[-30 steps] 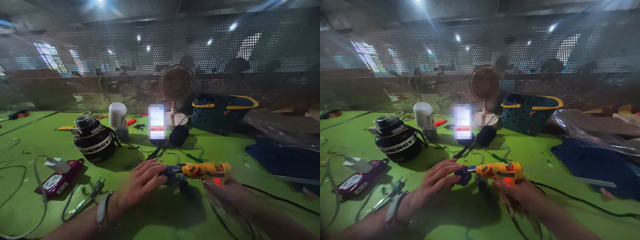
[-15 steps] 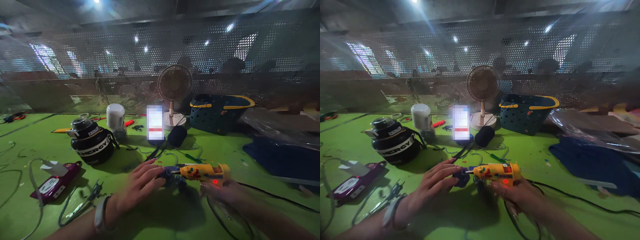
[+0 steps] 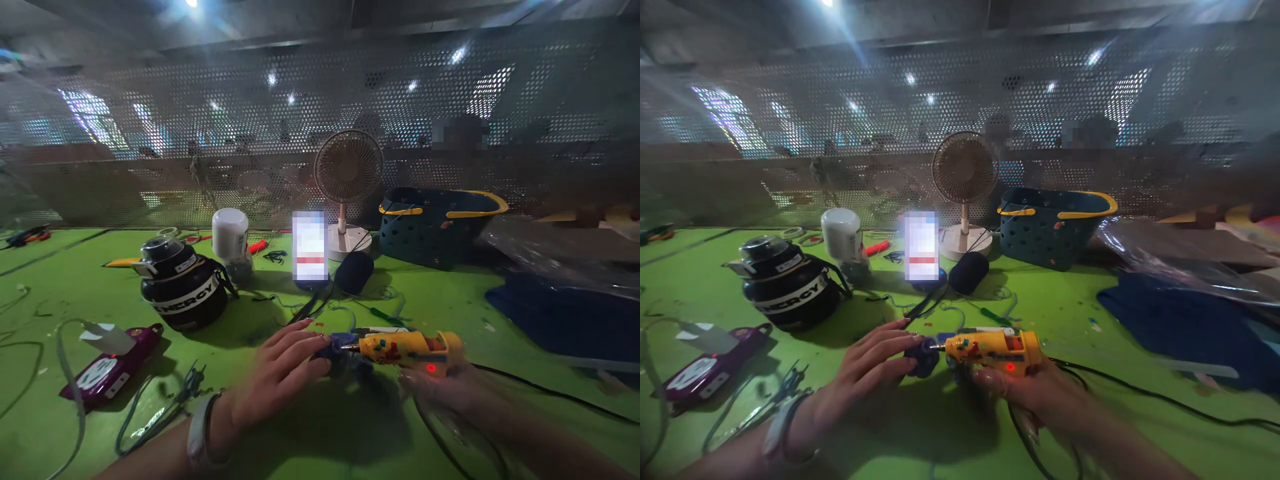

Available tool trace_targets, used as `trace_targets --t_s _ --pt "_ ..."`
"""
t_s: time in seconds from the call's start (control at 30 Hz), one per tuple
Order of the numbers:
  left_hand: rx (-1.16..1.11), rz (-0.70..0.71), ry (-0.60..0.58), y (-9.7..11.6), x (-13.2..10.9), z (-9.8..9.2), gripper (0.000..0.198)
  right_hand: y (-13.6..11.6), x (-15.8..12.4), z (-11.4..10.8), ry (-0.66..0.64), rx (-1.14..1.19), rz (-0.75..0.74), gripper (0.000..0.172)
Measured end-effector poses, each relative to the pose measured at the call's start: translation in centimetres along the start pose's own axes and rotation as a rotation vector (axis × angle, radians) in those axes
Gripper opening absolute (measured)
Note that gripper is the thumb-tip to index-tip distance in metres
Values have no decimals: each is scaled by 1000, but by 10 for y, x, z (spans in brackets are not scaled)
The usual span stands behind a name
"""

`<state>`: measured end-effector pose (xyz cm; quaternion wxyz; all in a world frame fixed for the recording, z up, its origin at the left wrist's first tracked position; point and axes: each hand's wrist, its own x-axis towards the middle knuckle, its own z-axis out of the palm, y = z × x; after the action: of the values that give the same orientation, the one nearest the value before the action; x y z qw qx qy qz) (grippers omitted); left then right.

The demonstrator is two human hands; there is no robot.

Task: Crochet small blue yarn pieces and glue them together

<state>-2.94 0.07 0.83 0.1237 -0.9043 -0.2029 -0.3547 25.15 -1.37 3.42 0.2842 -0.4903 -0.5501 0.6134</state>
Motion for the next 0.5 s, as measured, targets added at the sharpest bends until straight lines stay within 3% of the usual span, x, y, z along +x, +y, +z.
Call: trace_targets --t_s 0.17,0.33,0.5 --pt "-8 4 5 -1 -3 3 14 -5 -1 -2 -5 -61 63 38" --pt "-16 3 24 -1 -3 3 13 -1 0 -2 12 -100 141 56" --pt "-11 -12 10 0 -3 1 13 2 1 -3 -29 -47 170 63"
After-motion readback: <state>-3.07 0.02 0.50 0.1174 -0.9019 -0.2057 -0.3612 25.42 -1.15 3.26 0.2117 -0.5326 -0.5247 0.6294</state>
